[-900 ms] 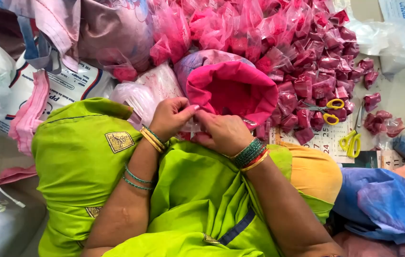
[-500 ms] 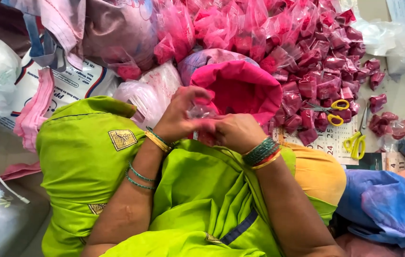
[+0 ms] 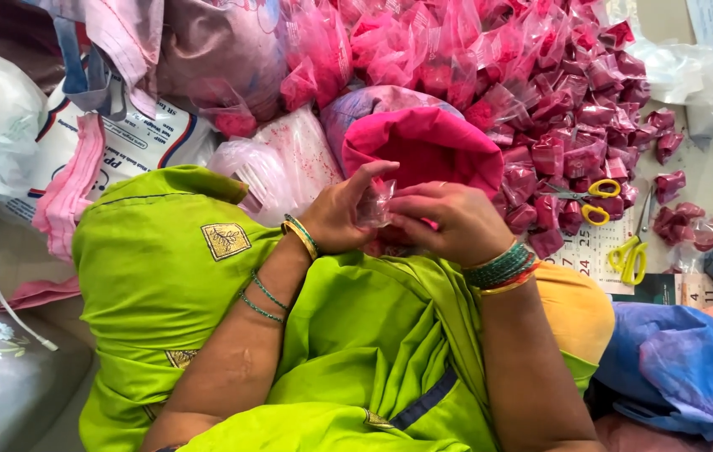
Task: The person packages pink powder into small plastic bags using a spoon.
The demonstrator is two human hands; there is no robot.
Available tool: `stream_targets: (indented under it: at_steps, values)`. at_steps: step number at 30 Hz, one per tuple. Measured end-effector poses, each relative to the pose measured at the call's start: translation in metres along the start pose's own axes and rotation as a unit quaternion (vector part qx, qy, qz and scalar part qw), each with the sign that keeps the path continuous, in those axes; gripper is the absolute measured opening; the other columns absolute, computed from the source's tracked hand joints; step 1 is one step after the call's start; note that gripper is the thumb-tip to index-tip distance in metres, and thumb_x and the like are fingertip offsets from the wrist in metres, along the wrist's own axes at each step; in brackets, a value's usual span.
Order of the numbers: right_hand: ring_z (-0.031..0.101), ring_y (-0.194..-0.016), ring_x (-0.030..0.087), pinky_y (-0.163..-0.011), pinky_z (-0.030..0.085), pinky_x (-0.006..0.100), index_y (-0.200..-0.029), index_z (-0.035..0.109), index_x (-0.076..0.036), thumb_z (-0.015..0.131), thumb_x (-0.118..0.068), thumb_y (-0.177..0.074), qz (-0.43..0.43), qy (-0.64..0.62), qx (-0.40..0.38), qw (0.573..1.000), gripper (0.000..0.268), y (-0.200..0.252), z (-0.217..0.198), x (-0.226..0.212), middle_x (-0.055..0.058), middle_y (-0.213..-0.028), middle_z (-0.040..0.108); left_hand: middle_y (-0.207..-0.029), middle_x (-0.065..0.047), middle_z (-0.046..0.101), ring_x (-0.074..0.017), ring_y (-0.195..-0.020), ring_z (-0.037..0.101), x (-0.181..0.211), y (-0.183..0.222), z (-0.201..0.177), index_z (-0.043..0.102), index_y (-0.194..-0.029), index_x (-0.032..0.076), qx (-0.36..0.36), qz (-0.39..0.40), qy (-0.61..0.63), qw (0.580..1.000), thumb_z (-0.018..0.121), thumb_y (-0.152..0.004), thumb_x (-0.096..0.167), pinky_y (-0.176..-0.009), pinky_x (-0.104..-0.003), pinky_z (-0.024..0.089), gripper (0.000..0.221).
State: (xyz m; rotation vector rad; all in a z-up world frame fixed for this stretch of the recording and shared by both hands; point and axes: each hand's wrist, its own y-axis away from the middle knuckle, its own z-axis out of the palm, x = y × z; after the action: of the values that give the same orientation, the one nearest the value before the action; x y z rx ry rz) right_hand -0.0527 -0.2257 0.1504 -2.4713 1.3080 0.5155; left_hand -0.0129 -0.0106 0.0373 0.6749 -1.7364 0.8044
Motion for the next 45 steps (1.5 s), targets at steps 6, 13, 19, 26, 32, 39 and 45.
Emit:
stream_targets:
  at_steps: [6,13,19,26,32,39,45]
  values:
    - [0.074,-0.085,0.025,-0.076,0.058,0.039,-0.107,0.073,-0.010,0.072,-0.029,-0.099,0.231,-0.048,0.160,0.958,0.021,0.019,-0.006,0.018,0.011,-0.096,0.074,-0.086,-0.004,0.063,-0.0133,-0.069,0.062,-0.001,-0.001,-0.002,0.037,-0.154,0.023,0.009,-0.007,0.020,1.000,0.075,-0.076,-0.001,-0.063,-0.030,0.053,0.090]
    - [0.068,-0.085,0.034,-0.073,0.050,0.045,-0.104,0.070,-0.011,0.080,-0.050,-0.085,0.500,0.098,-0.062,0.858,0.044,0.027,0.012,0.046,0.016,-0.091,0.073,-0.092,-0.003,0.063,-0.0099,-0.082,0.063,-0.009,-0.002,-0.001,0.035,-0.157,0.021,0.002,0.054,0.103,0.993,0.070,-0.078,-0.005,-0.072,-0.027,0.053,0.090]
    - [0.067,-0.088,0.019,-0.072,0.052,0.031,-0.110,0.072,-0.008,0.076,-0.014,-0.096,0.185,-0.110,0.204,0.955,0.016,0.006,0.030,0.010,0.008,-0.100,0.068,-0.094,-0.005,0.067,-0.0115,-0.082,0.067,-0.012,-0.001,-0.006,0.034,-0.156,0.022,0.024,0.039,0.093,0.995,0.073,-0.075,-0.004,-0.071,-0.029,0.056,0.093]
    - [0.060,-0.086,0.004,-0.073,0.053,0.023,-0.110,0.059,-0.003,0.071,0.001,-0.094,0.197,-0.290,0.189,0.917,0.021,0.005,0.071,0.034,-0.001,-0.094,0.062,-0.088,-0.004,0.065,-0.0141,-0.071,0.067,-0.009,-0.002,-0.004,0.037,-0.154,0.024,0.028,0.047,0.021,0.998,0.074,-0.076,-0.001,-0.063,-0.030,0.055,0.089]
    - [0.059,-0.078,0.011,-0.068,0.049,0.028,-0.104,0.063,-0.001,0.066,0.005,-0.095,0.202,-0.173,0.205,0.942,0.012,0.010,0.054,0.029,0.005,-0.088,0.058,-0.080,-0.004,0.060,-0.0147,-0.068,0.062,-0.013,-0.004,0.001,0.043,-0.152,0.024,0.022,0.014,0.017,1.000,0.066,-0.080,-0.006,-0.063,-0.031,0.054,0.081]
    - [0.066,-0.077,0.017,-0.067,0.052,0.028,-0.110,0.076,-0.003,0.069,0.004,-0.088,0.161,-0.107,0.173,0.966,0.025,0.004,0.034,0.011,0.007,-0.090,0.063,-0.097,-0.003,0.068,-0.0130,-0.084,0.071,-0.015,-0.005,0.002,0.043,-0.150,0.020,0.043,0.072,0.037,0.996,0.066,-0.082,-0.007,-0.071,-0.028,0.060,0.077]
    - [0.062,-0.078,0.013,-0.069,0.051,0.026,-0.112,0.078,-0.006,0.069,0.006,-0.085,0.152,-0.111,0.159,0.969,0.031,0.010,0.020,0.013,0.004,-0.089,0.061,-0.098,-0.003,0.070,-0.0133,-0.082,0.071,-0.012,-0.006,-0.001,0.043,-0.150,0.019,0.027,0.029,0.035,0.999,0.065,-0.081,-0.007,-0.072,-0.028,0.059,0.077]
